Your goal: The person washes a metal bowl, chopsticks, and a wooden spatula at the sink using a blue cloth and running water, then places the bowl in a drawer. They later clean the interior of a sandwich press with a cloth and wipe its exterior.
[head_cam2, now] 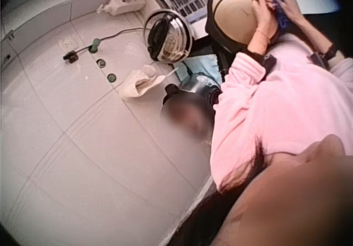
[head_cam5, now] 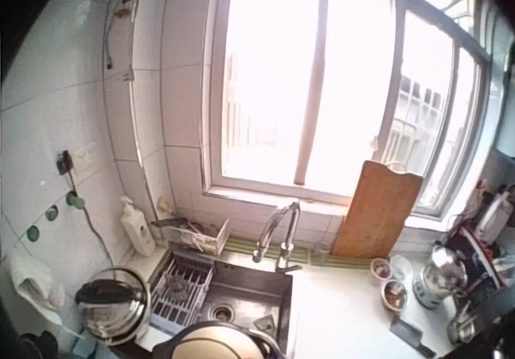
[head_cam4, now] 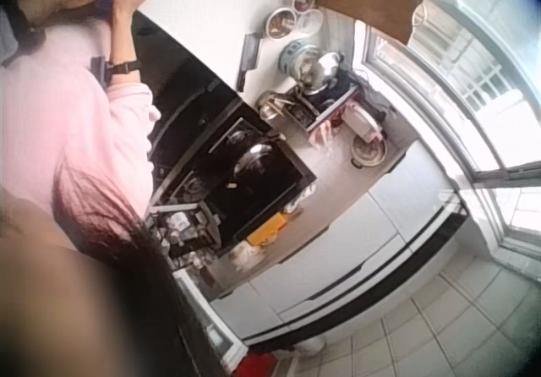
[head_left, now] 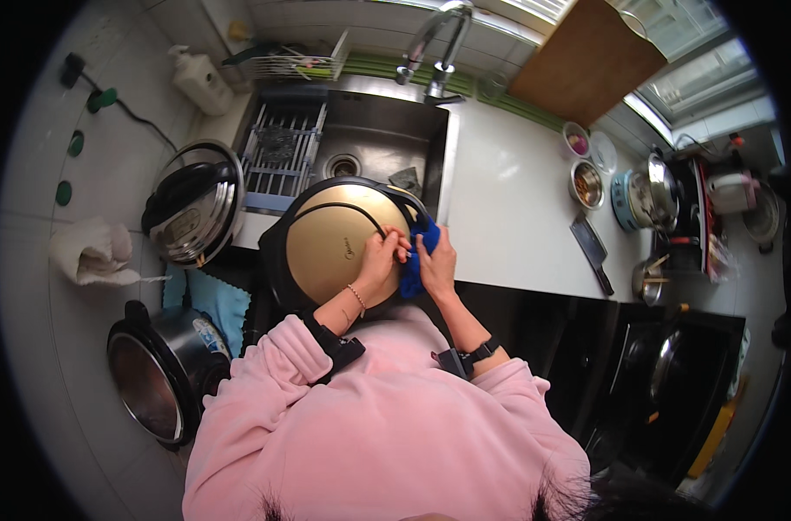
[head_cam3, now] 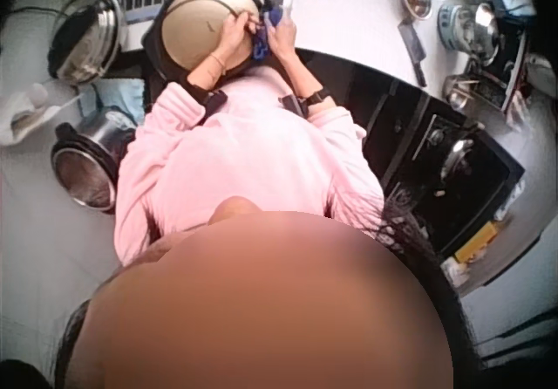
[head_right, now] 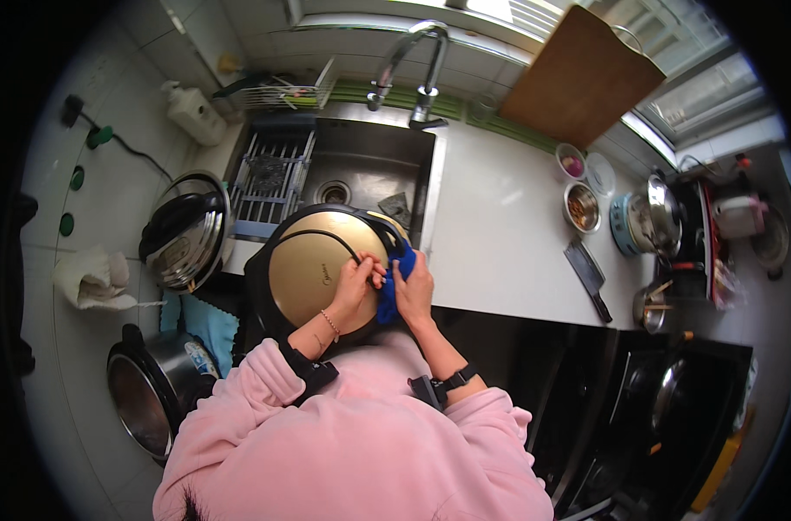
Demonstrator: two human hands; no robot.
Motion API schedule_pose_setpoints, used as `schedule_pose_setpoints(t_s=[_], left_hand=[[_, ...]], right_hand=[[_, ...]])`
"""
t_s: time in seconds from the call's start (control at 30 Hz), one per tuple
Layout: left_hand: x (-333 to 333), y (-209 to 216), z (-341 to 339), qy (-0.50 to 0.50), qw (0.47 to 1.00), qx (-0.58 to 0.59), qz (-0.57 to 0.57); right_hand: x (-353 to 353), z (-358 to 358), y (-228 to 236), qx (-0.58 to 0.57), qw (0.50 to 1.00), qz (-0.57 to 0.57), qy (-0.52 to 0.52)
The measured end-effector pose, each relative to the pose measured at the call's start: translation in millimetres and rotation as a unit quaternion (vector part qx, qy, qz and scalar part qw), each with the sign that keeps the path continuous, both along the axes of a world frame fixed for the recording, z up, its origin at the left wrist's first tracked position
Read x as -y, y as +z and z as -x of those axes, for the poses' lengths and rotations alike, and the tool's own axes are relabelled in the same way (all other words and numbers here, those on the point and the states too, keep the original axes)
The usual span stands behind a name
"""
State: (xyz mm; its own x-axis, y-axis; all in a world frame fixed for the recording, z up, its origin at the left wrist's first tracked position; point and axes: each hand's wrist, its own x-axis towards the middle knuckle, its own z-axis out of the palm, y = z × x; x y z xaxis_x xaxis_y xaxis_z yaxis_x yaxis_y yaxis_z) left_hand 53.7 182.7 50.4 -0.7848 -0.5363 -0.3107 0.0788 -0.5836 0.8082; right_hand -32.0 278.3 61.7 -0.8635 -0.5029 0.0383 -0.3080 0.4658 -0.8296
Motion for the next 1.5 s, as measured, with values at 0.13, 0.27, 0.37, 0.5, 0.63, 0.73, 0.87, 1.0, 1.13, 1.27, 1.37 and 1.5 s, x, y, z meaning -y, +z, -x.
schedule_pose_setpoints(t_s=[0.13, 0.27, 0.37, 0.5, 0.63, 0.73, 0.87, 1.0, 1.13, 1.27, 1.37, 1.5], left_hand=[[7.4, 21.0, -44.1, 0.006, 0.994, -0.038, -0.1], [28.2, 37.4, -108.8, 0.168, 0.965, 0.064, 0.192], [49.2, 39.5, -161.3, 0.277, 0.784, 0.258, 0.492], [69.8, 13.7, -183.2, 0.322, 0.799, 0.299, 0.41], [65.0, -20.0, -171.3, 0.266, 0.841, 0.285, 0.374], [68.3, -33.4, -172.6, 0.256, 0.828, 0.364, 0.34], [76.3, -37.2, -179.9, 0.225, 0.881, 0.322, 0.265], [80.5, -32.6, -182.5, 0.192, 0.922, 0.262, 0.209], [82.0, -28.6, -180.6, 0.205, 0.915, 0.267, 0.224], [82.8, -27.9, -183.5, 0.199, 0.934, 0.254, 0.155], [85.4, -29.8, -183.7, 0.204, 0.942, 0.209, 0.165], [88.1, -31.0, -181.8, 0.19, 0.938, 0.264, 0.121]], right_hand=[[3.0, 1.6, -1.1, 0.037, 0.999, -0.007, -0.027], [6.4, 9.7, -4.0, 0.05, 0.998, -0.022, -0.01], [4.6, 14.9, -6.3, 0.061, 0.998, 0.002, 0.019], [-2.8, 19.1, -11.8, 0.242, 0.968, 0.058, -0.001], [-2.9, 27.7, -15.7, 0.34, 0.938, 0.063, -0.037], [6.6, 40.3, -11.4, 0.459, 0.866, 0.177, -0.089], [21.4, 47.0, 8.1, 0.369, 0.882, 0.288, -0.052], [42.1, -1.6, 23.2, -0.115, 0.975, -0.044, 0.185], [71.7, -73.4, 28.3, -0.233, 0.918, -0.089, 0.309], [74.0, -125.2, 29.1, -0.229, 0.801, -0.098, 0.544], [86.9, -88.2, 21.3, -0.32, 0.865, -0.159, 0.351], [119.1, -15.3, 10.8, -0.258, 0.936, -0.18, 0.161]])
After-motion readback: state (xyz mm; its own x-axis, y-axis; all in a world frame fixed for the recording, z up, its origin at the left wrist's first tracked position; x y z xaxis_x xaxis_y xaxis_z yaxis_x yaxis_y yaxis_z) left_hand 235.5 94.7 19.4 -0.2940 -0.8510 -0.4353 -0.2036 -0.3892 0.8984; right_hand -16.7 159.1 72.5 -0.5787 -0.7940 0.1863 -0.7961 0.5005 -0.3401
